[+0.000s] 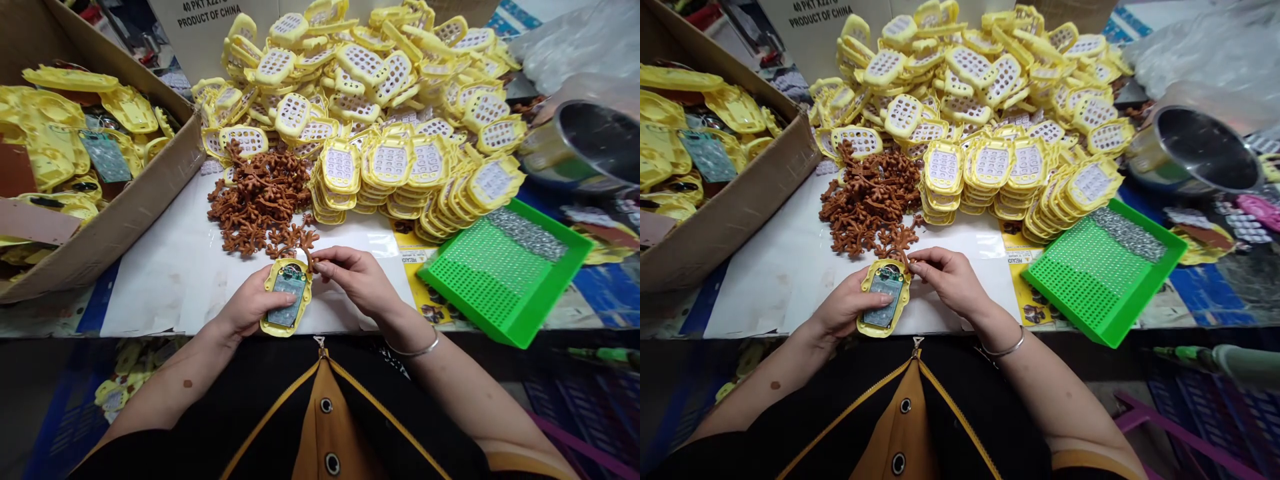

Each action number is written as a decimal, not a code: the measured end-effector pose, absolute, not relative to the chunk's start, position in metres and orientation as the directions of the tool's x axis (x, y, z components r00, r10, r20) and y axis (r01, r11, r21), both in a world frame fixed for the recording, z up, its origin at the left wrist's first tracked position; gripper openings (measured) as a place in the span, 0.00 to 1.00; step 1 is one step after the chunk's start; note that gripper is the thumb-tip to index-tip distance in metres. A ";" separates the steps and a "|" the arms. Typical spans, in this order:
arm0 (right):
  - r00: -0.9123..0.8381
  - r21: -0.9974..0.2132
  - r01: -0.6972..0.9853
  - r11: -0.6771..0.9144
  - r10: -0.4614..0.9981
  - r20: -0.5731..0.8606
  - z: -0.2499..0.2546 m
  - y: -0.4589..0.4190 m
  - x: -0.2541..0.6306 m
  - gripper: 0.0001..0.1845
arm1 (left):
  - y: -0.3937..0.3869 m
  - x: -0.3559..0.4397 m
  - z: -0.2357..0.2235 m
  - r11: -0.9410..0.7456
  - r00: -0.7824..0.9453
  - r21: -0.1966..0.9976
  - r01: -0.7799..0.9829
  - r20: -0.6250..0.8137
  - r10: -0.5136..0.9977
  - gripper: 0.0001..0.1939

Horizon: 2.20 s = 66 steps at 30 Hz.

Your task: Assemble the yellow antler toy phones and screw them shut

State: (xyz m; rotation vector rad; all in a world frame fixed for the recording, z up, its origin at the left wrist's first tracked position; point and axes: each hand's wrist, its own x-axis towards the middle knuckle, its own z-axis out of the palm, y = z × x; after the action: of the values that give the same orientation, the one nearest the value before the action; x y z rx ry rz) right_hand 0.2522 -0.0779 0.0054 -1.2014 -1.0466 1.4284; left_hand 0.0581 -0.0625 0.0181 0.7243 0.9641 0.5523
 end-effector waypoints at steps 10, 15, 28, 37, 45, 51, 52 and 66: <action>-0.317 -0.990 0.134 0.047 0.949 0.003 0.007 -0.068 0.274 0.07 | -0.059 0.056 0.011 0.691 0.602 0.723 -0.003 -0.550 0.579 0.27; -0.385 -0.952 -0.150 -0.267 0.903 -0.193 0.007 -0.063 0.274 0.16 | -0.058 0.058 0.011 0.693 0.609 0.721 0.014 -0.556 0.566 0.25; -0.354 -0.903 -0.323 -0.282 0.921 -0.161 0.003 -0.065 0.259 0.16 | -0.062 0.057 0.010 0.654 0.617 0.754 0.064 -0.545 0.567 0.22; -0.281 -0.980 -0.070 -0.186 0.946 -0.159 0.011 -0.070 0.256 0.16 | -0.063 0.056 0.010 0.607 0.637 0.787 0.109 -0.524 0.565 0.20; -0.243 -0.968 -0.107 -0.228 0.950 -0.197 0.008 -0.078 0.249 0.15 | -0.064 0.059 0.015 0.558 0.632 0.814 0.161 -0.519 0.575 0.20; -0.252 -0.925 -0.126 -0.359 0.913 -0.321 0.011 -0.076 0.252 0.14 | -0.066 0.062 0.018 0.491 0.644 0.849 0.193 -0.487 0.589 0.18; -0.267 -0.903 -0.165 -0.397 0.899 -0.347 0.012 -0.076 0.252 0.14 | -0.066 0.062 0.019 0.476 0.647 0.857 0.196 -0.478 0.595 0.17; -0.216 -0.912 -0.210 -0.352 0.927 -0.308 0.001 -0.073 0.257 0.19 | -0.065 0.067 0.011 0.667 0.605 0.745 0.018 -0.539 0.586 0.22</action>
State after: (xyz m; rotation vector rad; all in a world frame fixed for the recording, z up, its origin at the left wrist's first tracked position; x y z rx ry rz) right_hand 0.2568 -0.0728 0.0014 -1.1664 -0.9660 1.6999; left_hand 0.0674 -0.0649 0.0112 0.7874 0.8719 0.3710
